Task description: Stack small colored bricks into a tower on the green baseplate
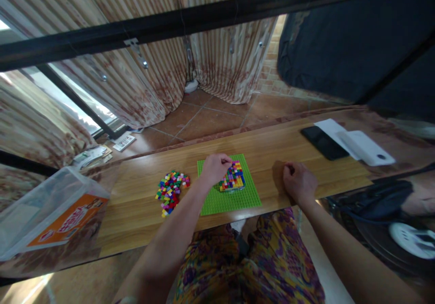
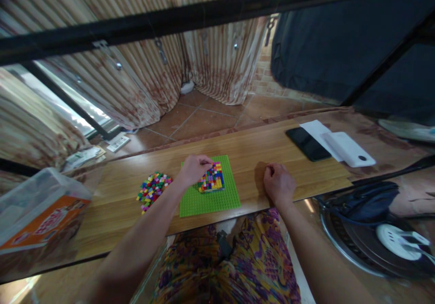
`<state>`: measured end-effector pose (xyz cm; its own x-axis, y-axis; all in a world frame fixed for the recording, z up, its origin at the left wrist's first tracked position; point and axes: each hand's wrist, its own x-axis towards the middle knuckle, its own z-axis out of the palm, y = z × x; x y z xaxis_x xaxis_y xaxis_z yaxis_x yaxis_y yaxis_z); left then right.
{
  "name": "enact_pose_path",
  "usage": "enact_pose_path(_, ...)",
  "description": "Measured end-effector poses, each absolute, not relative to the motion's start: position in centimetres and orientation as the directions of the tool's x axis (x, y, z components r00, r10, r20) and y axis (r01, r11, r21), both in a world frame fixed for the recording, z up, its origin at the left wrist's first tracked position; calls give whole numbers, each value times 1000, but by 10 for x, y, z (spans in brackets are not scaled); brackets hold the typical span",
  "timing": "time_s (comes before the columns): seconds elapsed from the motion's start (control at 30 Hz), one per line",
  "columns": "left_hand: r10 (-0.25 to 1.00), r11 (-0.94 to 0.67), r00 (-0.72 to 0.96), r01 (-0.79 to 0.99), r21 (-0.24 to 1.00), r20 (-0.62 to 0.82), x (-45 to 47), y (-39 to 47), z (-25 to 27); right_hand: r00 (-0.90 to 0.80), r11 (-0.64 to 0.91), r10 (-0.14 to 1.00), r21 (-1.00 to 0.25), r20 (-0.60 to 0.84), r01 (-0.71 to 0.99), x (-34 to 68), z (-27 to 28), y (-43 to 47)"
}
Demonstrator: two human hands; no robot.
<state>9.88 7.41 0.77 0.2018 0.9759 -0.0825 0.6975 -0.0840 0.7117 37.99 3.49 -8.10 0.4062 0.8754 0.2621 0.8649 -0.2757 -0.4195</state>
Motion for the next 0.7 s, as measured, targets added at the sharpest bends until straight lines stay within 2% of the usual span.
enact_pose_path(0.17, 974, -69, 200, 703, 708, -105, 99, 76, 6, 398, -261, 870, -415, 290, 872, 380, -82, 34)
enact_pose_path(0.47, 985, -76, 165, 666, 742, -47, 102, 66, -8, 394, -264, 874, -401, 286, 877, 381, -83, 35)
enact_pose_path(0.7, 993, -115, 54, 644, 757, 105, 81, 36, -14, 386, -255, 873, -396, 298, 882, 383, -86, 35)
